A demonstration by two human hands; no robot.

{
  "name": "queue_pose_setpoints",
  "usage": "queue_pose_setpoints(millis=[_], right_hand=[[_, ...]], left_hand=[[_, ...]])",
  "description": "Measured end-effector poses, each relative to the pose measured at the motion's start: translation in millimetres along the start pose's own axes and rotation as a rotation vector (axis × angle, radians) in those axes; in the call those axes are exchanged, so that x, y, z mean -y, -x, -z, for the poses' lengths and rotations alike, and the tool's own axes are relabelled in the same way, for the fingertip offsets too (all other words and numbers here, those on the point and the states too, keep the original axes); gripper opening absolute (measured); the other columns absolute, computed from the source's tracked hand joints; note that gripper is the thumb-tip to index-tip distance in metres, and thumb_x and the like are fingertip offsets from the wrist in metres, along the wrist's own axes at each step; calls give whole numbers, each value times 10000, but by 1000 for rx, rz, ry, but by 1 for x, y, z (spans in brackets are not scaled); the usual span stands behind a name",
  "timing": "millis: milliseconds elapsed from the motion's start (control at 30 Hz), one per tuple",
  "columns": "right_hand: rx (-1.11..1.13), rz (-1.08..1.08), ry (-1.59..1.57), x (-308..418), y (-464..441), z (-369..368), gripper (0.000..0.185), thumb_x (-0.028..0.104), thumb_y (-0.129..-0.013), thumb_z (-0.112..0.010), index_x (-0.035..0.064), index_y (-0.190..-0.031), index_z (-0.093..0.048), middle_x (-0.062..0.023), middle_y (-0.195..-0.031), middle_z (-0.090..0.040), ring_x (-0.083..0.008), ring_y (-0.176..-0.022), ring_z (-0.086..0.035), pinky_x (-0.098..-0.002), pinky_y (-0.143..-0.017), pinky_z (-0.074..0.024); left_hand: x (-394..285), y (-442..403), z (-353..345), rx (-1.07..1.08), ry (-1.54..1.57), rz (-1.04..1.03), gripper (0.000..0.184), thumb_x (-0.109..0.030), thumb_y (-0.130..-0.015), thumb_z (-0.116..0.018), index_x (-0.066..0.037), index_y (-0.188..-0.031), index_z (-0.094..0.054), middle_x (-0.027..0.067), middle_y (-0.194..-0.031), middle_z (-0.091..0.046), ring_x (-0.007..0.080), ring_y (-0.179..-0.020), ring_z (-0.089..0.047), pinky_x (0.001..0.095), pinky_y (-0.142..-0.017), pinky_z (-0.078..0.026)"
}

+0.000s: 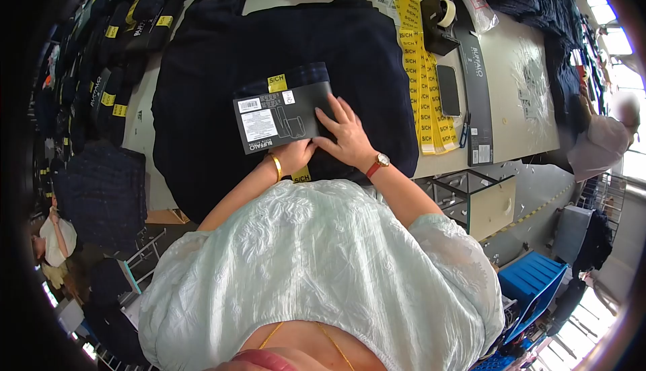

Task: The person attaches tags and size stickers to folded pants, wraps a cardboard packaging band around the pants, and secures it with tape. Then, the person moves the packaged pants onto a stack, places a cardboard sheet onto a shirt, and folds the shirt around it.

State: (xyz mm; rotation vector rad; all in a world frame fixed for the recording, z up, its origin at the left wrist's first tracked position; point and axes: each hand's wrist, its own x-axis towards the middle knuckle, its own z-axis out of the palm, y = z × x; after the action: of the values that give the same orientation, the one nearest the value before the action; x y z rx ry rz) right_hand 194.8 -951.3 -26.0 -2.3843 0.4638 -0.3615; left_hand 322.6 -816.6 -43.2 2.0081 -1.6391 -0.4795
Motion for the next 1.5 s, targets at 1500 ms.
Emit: queue_pose_setpoints(millis=[1500], right_hand=[[589, -203, 6, -45, -143, 15, 496, 449, -706, -716, 17, -949, -705, -127, -975, -665, -256, -894, -634, -329, -812, -520]], left_hand=[[85, 47, 81, -250, 497, 948, 334, -162, -777, -729, -82, -565, -483, -18, -551, -441, 95, -489, -384, 223, -482, -353]])
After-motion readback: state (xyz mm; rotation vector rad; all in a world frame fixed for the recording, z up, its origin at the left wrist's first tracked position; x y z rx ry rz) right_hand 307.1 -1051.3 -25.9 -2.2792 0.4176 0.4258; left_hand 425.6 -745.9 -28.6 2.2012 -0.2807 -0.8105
